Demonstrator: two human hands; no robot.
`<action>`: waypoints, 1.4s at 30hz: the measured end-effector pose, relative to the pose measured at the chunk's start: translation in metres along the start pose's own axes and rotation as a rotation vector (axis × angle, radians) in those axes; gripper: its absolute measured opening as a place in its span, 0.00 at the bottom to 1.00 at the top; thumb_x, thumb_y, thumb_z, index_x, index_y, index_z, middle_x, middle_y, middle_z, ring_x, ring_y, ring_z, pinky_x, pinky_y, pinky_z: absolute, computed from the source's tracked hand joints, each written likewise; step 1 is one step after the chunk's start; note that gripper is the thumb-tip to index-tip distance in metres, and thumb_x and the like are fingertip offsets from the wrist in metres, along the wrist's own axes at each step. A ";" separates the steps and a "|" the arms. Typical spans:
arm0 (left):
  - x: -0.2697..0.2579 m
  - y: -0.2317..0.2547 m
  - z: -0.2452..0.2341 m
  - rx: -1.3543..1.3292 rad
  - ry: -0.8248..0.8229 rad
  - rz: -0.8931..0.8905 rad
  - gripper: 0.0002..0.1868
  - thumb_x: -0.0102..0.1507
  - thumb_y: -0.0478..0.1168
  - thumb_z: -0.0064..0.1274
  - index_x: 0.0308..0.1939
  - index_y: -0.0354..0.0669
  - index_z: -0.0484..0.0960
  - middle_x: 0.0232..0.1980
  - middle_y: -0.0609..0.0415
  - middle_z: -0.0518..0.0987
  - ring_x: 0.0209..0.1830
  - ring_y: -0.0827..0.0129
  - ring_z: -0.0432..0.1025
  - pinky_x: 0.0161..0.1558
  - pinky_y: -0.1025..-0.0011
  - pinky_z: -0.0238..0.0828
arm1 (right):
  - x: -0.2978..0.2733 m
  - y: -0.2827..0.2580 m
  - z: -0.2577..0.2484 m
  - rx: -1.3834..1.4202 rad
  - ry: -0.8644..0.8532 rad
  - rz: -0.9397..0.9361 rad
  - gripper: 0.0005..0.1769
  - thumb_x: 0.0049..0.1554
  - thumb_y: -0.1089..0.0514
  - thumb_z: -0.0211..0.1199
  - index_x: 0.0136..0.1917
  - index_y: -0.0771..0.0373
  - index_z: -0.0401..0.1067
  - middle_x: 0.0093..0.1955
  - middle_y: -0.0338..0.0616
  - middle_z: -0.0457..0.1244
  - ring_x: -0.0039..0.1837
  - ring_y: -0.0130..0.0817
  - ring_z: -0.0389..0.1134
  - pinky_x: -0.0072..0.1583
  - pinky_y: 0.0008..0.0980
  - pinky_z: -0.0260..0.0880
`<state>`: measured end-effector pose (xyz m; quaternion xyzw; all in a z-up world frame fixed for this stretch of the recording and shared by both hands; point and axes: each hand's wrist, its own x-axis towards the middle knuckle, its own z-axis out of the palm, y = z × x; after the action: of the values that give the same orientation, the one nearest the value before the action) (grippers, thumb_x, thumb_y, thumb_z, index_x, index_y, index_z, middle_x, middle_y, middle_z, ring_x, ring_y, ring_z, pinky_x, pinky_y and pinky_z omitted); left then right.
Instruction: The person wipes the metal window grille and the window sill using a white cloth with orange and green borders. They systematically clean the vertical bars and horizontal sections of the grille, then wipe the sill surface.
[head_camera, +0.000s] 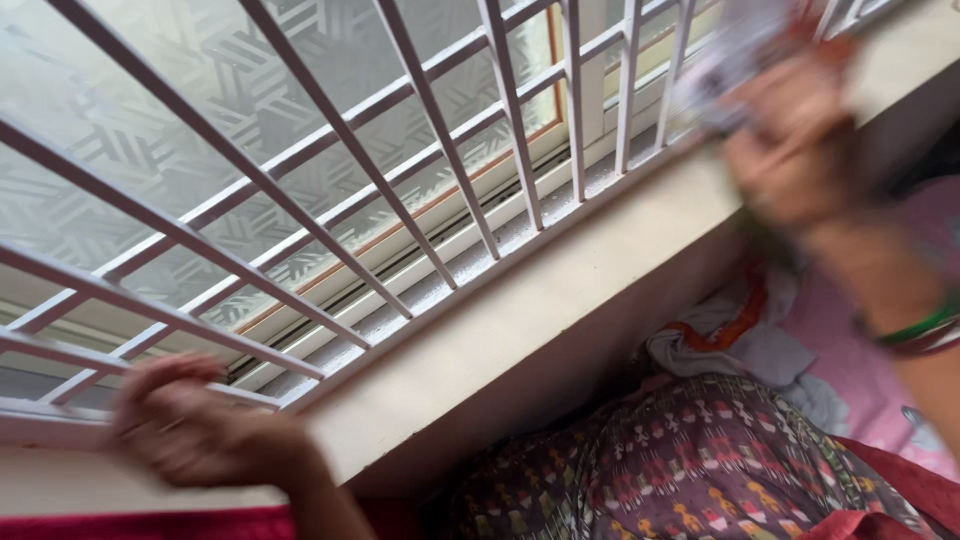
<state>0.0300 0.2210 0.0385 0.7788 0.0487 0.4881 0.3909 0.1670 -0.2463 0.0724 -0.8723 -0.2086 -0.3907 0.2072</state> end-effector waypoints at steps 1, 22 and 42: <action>-0.004 0.008 0.016 0.002 -0.074 0.018 0.11 0.70 0.37 0.48 0.55 0.39 0.81 0.52 0.48 0.85 0.39 0.68 0.78 0.41 0.72 0.78 | 0.002 -0.025 0.017 0.033 0.060 -0.054 0.14 0.55 0.66 0.67 0.56 0.67 0.78 0.54 0.55 0.67 0.57 0.46 0.70 0.61 0.41 0.73; -0.015 0.041 0.152 -0.317 -0.700 -0.776 0.20 0.57 0.23 0.36 0.54 0.35 0.60 0.62 0.33 0.75 0.29 0.54 0.84 0.24 0.63 0.79 | 0.047 -0.040 0.236 0.474 -0.998 0.064 0.35 0.42 0.52 0.72 0.62 0.65 0.73 0.54 0.54 0.72 0.54 0.43 0.73 0.56 0.36 0.73; 0.000 0.027 0.173 -0.563 -0.726 -0.985 0.58 0.52 0.23 0.36 0.78 0.55 0.20 0.62 0.32 0.77 0.25 0.60 0.78 0.25 0.68 0.77 | 0.071 -0.064 0.221 0.805 -1.126 0.034 0.40 0.37 0.64 0.77 0.65 0.61 0.74 0.53 0.46 0.72 0.53 0.31 0.71 0.54 0.30 0.70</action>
<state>0.1596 0.1058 0.0184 0.6488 0.1347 -0.0461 0.7476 0.3074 -0.0630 0.0049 -0.8007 -0.3994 0.2326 0.3811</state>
